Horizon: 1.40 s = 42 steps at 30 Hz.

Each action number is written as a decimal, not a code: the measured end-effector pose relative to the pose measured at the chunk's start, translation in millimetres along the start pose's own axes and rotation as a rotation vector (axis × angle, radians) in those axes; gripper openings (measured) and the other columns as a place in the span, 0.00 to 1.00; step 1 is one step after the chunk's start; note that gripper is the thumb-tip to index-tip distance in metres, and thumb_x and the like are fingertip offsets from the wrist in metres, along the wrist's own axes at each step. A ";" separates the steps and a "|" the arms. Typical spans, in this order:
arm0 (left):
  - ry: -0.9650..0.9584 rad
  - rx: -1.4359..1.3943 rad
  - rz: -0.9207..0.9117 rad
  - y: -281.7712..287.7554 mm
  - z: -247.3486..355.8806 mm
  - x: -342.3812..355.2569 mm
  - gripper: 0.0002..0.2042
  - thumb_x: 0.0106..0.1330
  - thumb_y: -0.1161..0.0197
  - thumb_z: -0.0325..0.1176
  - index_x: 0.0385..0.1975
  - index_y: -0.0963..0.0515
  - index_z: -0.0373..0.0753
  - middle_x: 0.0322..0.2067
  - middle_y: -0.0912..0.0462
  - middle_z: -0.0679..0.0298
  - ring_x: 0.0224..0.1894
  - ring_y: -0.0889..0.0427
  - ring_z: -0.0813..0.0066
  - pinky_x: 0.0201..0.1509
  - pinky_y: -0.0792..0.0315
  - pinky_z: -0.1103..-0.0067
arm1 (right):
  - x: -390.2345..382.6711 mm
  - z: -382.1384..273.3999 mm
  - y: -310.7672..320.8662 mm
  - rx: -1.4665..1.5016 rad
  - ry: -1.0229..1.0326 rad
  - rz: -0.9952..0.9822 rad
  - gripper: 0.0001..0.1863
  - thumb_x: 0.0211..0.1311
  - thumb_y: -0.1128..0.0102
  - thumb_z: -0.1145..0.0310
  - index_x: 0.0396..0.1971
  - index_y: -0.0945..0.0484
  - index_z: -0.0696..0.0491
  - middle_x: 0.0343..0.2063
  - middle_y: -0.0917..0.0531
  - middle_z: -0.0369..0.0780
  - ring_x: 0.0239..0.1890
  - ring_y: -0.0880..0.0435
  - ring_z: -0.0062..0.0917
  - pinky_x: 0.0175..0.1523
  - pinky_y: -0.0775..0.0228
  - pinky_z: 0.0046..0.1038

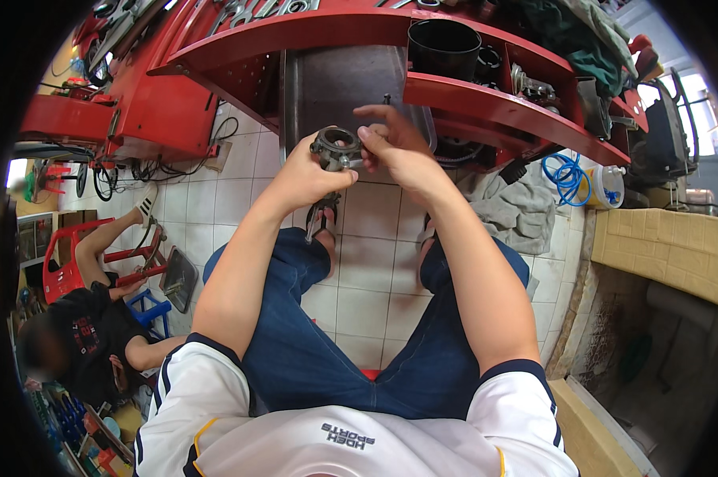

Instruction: The person sits on a low stool in a workshop and uses a wrench to loosen and remove a bolt from a cylindrical mechanical part. They then manipulate the part with their hands, inspecting the interior and adjusting internal components.

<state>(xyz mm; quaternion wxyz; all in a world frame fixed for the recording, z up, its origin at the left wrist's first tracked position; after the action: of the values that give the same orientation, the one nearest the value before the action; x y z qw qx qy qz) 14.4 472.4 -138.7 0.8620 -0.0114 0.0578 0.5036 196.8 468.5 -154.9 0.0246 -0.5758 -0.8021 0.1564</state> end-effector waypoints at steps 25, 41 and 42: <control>0.088 0.372 0.135 -4.3 -8.9 2.8 0.18 0.47 0.31 0.33 0.39 0.21 0.34 0.28 0.20 0.63 0.33 0.22 0.73 0.41 0.25 0.75 | -2.2 -5.2 -9.1 -1.189 0.535 0.337 0.11 0.45 0.29 0.78 0.29 0.21 0.55 0.35 0.19 0.40 0.43 0.22 0.40 0.48 0.29 0.40; 0.110 0.191 0.186 12.0 -7.1 0.9 0.17 0.50 0.31 0.29 0.41 0.21 0.35 0.28 0.21 0.69 0.31 0.23 0.80 0.36 0.26 0.78 | 15.2 15.2 10.0 -1.040 0.079 0.306 0.12 0.66 0.35 0.62 0.41 0.20 0.54 0.36 0.13 0.46 0.41 0.14 0.43 0.45 0.24 0.39; 0.144 0.148 0.213 14.7 -6.2 0.0 0.16 0.51 0.31 0.28 0.41 0.22 0.36 0.29 0.22 0.70 0.30 0.23 0.81 0.36 0.27 0.79 | 19.2 23.2 18.1 -1.013 0.102 0.311 0.12 0.67 0.35 0.62 0.42 0.19 0.54 0.37 0.13 0.47 0.42 0.14 0.43 0.46 0.24 0.39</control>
<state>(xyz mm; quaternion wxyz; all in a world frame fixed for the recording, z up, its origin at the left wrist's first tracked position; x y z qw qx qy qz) 1.0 479.1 -144.3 0.7959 0.0223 0.1575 0.5842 201.8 486.5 -184.7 -0.2410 -0.6347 -0.6800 -0.2769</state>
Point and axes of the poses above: each hand's wrist, its own x-axis towards the middle knuckle, its own y-axis out of the back of the hand, z = x × y, the point moved 2 cm from there along x, towards the middle knuckle
